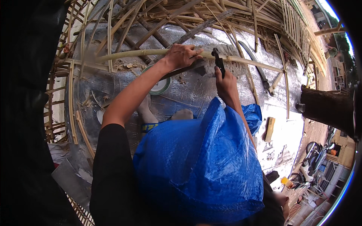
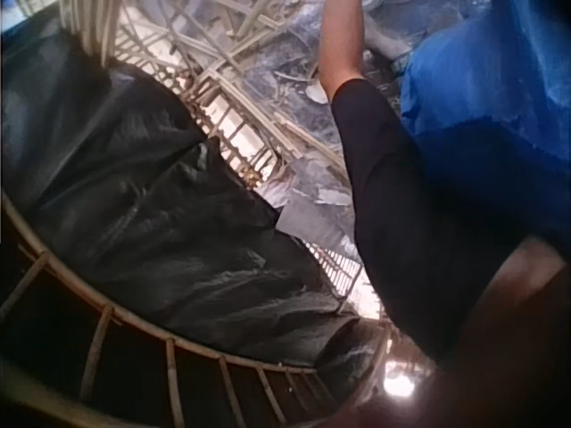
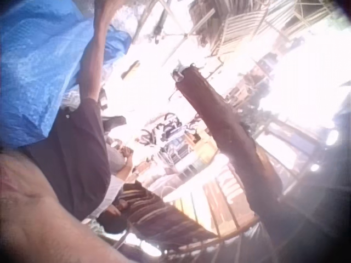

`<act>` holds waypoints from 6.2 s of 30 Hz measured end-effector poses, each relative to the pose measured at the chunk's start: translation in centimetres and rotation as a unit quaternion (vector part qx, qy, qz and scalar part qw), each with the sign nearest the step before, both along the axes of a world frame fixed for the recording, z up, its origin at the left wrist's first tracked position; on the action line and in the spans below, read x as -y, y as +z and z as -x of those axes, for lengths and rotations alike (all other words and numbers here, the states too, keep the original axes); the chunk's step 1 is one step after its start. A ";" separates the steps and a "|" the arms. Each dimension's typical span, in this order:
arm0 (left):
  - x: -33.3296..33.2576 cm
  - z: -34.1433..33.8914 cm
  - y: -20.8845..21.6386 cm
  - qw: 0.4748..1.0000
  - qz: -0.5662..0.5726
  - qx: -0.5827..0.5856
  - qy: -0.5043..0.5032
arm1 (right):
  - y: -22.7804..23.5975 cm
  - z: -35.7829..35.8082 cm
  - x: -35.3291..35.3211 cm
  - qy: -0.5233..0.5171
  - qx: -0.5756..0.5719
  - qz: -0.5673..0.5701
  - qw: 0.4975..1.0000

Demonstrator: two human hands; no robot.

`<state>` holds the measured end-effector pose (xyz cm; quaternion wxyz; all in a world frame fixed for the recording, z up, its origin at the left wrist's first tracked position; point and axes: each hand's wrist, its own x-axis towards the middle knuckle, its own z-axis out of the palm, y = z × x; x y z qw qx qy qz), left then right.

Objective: The person uses pliers to tighten wire around bamboo poles, trims bamboo strips, and positions bamboo pieces within a larger wooden and bamboo frame.

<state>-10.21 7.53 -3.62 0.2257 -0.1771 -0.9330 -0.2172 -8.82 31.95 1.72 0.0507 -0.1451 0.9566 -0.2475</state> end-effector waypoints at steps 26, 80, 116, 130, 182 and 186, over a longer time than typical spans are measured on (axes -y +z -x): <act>0.8 -0.7 -1.0 0.997 -0.033 -0.071 -0.013 | 0.3 -0.3 0.7 -0.068 0.076 0.118 0.988; 3.4 -0.4 9.1 0.993 -0.038 0.034 0.107 | -3.4 2.9 -3.3 -0.147 -0.011 0.232 0.962; 4.1 -1.9 12.0 0.988 -0.028 0.091 0.120 | -0.9 6.2 1.0 0.025 0.057 0.570 0.819; 1.9 -2.4 15.7 0.994 -0.030 0.027 0.105 | -0.5 6.9 0.0 -0.026 0.114 0.659 0.743; -2.7 -3.5 2.2 0.988 -0.064 0.102 0.097 | -5.9 5.2 1.6 -0.001 -0.163 0.178 0.971; -2.3 -3.0 2.8 0.987 -0.040 0.108 0.110 | -6.3 5.3 1.8 -0.021 -0.193 0.183 0.964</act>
